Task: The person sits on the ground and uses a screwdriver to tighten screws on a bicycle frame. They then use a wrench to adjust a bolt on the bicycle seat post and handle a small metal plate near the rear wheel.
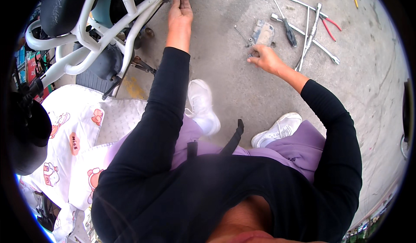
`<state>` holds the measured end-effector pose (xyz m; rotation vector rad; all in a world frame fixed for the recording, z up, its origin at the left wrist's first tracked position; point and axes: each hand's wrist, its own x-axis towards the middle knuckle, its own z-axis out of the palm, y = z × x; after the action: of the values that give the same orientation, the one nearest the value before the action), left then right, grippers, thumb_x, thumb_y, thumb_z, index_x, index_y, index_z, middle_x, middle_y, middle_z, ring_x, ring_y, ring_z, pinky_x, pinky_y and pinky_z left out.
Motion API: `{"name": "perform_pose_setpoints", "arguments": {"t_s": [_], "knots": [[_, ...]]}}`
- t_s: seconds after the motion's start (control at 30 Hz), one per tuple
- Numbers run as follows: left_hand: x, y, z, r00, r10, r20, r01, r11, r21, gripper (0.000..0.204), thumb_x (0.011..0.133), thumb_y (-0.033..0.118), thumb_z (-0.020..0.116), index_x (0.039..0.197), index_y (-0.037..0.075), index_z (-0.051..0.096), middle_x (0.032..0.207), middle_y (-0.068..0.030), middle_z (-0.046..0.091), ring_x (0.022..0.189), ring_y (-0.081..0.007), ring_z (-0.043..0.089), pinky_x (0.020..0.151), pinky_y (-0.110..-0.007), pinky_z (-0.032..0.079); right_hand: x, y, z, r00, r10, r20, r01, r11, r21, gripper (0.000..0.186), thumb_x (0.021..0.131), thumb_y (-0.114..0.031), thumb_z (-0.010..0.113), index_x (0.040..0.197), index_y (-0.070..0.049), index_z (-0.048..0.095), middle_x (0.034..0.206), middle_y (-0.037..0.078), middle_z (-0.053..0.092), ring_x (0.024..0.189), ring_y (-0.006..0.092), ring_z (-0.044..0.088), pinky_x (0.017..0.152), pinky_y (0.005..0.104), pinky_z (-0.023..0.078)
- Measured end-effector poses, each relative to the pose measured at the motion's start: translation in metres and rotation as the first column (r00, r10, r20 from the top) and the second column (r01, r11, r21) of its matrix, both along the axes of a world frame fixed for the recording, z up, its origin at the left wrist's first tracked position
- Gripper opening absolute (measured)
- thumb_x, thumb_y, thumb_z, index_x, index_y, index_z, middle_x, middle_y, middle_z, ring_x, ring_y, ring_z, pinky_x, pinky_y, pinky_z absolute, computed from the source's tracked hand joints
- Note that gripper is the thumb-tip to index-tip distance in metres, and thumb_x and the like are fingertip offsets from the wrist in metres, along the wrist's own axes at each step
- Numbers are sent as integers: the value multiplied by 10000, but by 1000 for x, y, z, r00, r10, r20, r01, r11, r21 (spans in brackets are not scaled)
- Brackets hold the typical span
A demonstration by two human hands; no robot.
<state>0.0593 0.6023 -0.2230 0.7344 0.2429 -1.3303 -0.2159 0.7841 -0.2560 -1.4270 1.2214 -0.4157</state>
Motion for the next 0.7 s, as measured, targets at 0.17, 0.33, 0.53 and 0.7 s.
{"name": "perform_pose_setpoints", "arguments": {"t_s": [0.17,0.33,0.53,0.7], "knots": [[-1,0,6,982,23,188,-18,999,-31,164,881,1,549,1023,-58,495,994,-142,565,919,-282,610,821,-343,565,23,-18,22,989,-88,115,82,995,56,266,767,-135,669,966,24,592,875,154,616,751,224,618,651,338,490],[6,8,0,857,-35,514,112,986,-120,89,869,-33,550,934,-66,498,921,-132,571,844,-273,627,788,-347,577,40,-35,41,974,-120,192,97,987,127,281,767,-133,659,998,12,590,918,139,630,709,189,617,650,321,493],[11,9,-1,802,-6,597,90,990,-111,98,853,-47,565,921,-70,498,908,-126,570,807,-265,630,778,-358,583,59,-52,53,937,-218,273,191,974,123,297,797,-153,666,1009,34,575,921,142,635,699,172,624,634,301,502],[2,4,-1,933,48,357,5,989,-147,153,870,-40,540,1003,-91,482,998,-148,565,906,-273,611,842,-354,566,70,-65,66,920,-253,298,217,965,149,320,805,-151,672,1023,56,563,902,141,637,682,169,634,633,301,511]]}}
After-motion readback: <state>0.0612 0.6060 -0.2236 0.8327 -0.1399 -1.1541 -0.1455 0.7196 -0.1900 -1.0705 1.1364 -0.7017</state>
